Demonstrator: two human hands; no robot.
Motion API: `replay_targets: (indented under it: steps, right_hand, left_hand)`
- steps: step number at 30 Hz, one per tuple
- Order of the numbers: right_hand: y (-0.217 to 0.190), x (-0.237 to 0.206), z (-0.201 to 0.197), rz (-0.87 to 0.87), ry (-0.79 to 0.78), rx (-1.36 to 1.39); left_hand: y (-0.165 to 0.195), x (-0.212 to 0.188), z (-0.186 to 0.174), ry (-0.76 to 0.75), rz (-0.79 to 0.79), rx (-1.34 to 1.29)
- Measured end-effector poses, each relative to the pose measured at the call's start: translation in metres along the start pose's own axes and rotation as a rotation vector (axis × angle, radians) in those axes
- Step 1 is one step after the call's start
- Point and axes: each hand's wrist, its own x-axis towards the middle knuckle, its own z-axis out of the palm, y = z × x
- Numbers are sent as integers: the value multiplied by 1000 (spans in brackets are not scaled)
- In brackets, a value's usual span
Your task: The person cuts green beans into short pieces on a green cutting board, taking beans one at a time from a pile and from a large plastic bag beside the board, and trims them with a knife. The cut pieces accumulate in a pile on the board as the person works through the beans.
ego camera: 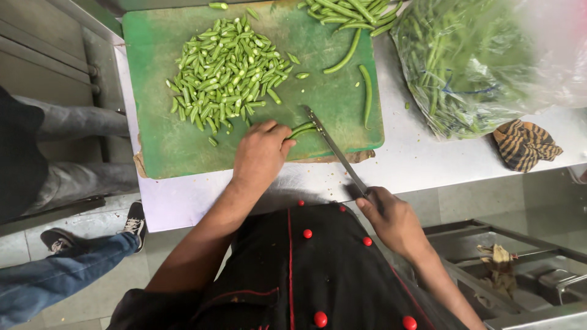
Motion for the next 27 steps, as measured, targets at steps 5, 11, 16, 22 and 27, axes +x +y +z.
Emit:
replay_targets:
  steps: [5, 11, 16, 22, 27]
  right_hand:
    - [-17, -2, 5, -105, 105, -69]
    - [-28, 10, 19, -98, 69, -170]
    - [-8, -4, 8, -31, 70, -202]
    - [-9, -8, -3, 4, 32, -72]
    - [-27, 10, 5, -38, -108, -86]
  left_hand:
    - [-7, 1, 7, 28, -22, -84]
    - [-12, 1, 10, 11, -58, -164]
    - [-17, 1, 13, 31, 0, -172]
    - [-21, -1, 16, 43, 40, -161]
    - [-22, -4, 16, 66, 49, -197]
